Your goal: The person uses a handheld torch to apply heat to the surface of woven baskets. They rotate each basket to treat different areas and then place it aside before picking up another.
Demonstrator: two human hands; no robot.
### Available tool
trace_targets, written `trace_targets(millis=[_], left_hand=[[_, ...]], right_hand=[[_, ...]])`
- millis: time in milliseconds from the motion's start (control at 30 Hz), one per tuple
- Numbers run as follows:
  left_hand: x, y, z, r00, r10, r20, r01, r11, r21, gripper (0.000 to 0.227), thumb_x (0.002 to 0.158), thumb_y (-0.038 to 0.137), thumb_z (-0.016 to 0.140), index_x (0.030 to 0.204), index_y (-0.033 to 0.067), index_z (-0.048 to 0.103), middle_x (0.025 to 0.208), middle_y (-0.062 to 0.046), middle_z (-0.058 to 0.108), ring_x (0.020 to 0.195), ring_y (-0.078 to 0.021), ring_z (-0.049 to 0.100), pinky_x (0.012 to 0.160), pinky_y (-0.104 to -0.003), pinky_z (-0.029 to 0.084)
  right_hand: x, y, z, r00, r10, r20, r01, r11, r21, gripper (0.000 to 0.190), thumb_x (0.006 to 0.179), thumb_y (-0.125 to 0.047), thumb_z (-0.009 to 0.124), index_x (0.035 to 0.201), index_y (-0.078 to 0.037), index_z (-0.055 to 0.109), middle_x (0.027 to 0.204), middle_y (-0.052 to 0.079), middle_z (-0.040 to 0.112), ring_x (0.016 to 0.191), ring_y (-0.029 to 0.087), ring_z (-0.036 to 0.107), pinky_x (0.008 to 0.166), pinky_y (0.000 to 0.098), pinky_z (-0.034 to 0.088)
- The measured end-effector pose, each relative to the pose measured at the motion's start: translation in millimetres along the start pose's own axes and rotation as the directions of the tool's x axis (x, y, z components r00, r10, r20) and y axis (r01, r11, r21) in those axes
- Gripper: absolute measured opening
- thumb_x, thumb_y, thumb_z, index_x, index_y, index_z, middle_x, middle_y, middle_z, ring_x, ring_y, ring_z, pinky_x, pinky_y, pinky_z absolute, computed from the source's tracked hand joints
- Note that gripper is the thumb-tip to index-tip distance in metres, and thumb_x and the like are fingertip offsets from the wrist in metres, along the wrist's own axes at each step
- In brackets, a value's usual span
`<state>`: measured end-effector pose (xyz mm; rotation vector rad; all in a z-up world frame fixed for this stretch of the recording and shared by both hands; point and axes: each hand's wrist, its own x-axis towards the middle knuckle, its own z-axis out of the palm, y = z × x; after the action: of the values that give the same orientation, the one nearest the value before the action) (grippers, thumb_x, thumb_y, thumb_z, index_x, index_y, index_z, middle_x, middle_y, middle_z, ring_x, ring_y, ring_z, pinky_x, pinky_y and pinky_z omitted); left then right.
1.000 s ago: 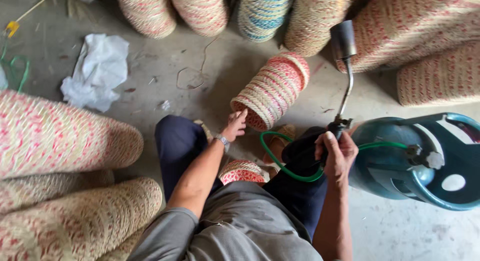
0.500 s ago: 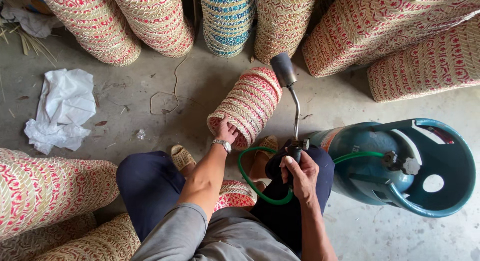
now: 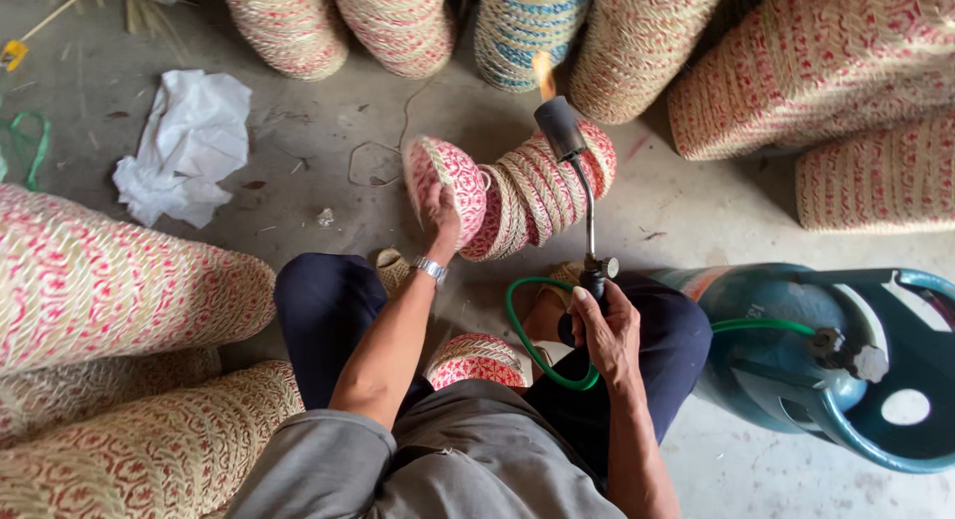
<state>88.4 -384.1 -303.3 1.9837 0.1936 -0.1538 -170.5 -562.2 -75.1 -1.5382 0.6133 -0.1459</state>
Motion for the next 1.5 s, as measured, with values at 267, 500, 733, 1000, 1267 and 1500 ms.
trace_targets(millis=[267,500,733,1000,1267,1500], left_hand=[[-7.7,85.1,-160.7,0.873,0.439,-0.213,-0.474,0.867,-0.155,0.040,0.107,0.034,0.052,0.108,-0.0027,0.066,0.096,-0.013,0.069,0.087,-0.0208,0.064,0.079,-0.037,0.049],[-21.3,122.2,-245.8,0.895,0.384,-0.227,-0.445,0.800,-0.401,0.037,0.105,0.036,0.064,0.086,0.0042,0.063,0.075,0.006,0.051,0.071,-0.0065,0.042,0.064,-0.028,0.036],[-12.9,116.5,-307.7,0.860,0.455,-0.231,-0.511,0.761,-0.401,0.035,0.103,0.035,0.067,0.081,0.0091,0.061,0.073,0.009,0.050,0.069,-0.0049,0.040,0.062,-0.026,0.033],[-4.6,96.3,-343.2,0.865,0.461,-0.199,-0.462,0.577,-0.673,0.037,0.107,0.033,0.069,0.081,0.0088,0.060,0.081,0.007,0.055,0.077,-0.0064,0.046,0.073,-0.027,0.039],[-6.7,87.5,-346.8,0.953,0.282,-0.106,-0.197,0.316,-0.928,0.041,0.108,0.037,0.056,0.129,0.0018,0.063,0.129,-0.011,0.069,0.118,-0.0228,0.067,0.106,-0.042,0.053],[-6.3,77.5,-340.5,0.984,0.178,-0.026,-0.053,0.145,-0.988,0.049,0.108,0.043,0.042,0.138,0.0066,0.056,0.138,-0.012,0.065,0.127,-0.0272,0.063,0.111,-0.049,0.052]], right_hand=[[-6.5,-35.3,10.0,0.989,0.041,0.139,-0.002,0.964,-0.266,0.032,0.099,-0.033,0.063,0.089,-0.003,0.065,0.063,0.001,0.060,0.050,0.008,0.053,0.045,0.0258,0.045],[-15.4,-61.4,18.6,0.962,-0.076,0.263,0.201,0.849,-0.489,0.033,0.098,-0.034,0.063,0.085,-0.004,0.064,0.058,0.003,0.058,0.050,0.010,0.053,0.046,0.0297,0.045],[-14.9,-75.4,15.3,0.940,-0.044,0.337,0.217,0.842,-0.495,0.036,0.100,-0.034,0.063,0.084,-0.002,0.064,0.059,0.004,0.056,0.052,0.011,0.052,0.048,0.0304,0.044],[-11.8,-90.3,11.2,0.924,-0.105,0.369,0.278,0.846,-0.456,0.033,0.097,-0.032,0.062,0.084,-0.003,0.065,0.062,0.002,0.061,0.054,0.010,0.056,0.050,0.0285,0.048],[-17.6,-93.0,10.3,0.921,-0.064,0.385,0.269,0.819,-0.508,0.038,0.097,-0.035,0.064,0.080,-0.001,0.064,0.058,0.004,0.059,0.052,0.012,0.056,0.051,0.0314,0.047],[-17.1,-93.2,16.8,0.921,-0.060,0.384,0.267,0.816,-0.513,0.034,0.097,-0.033,0.064,0.082,-0.002,0.065,0.057,0.005,0.058,0.051,0.013,0.055,0.049,0.0329,0.046]])
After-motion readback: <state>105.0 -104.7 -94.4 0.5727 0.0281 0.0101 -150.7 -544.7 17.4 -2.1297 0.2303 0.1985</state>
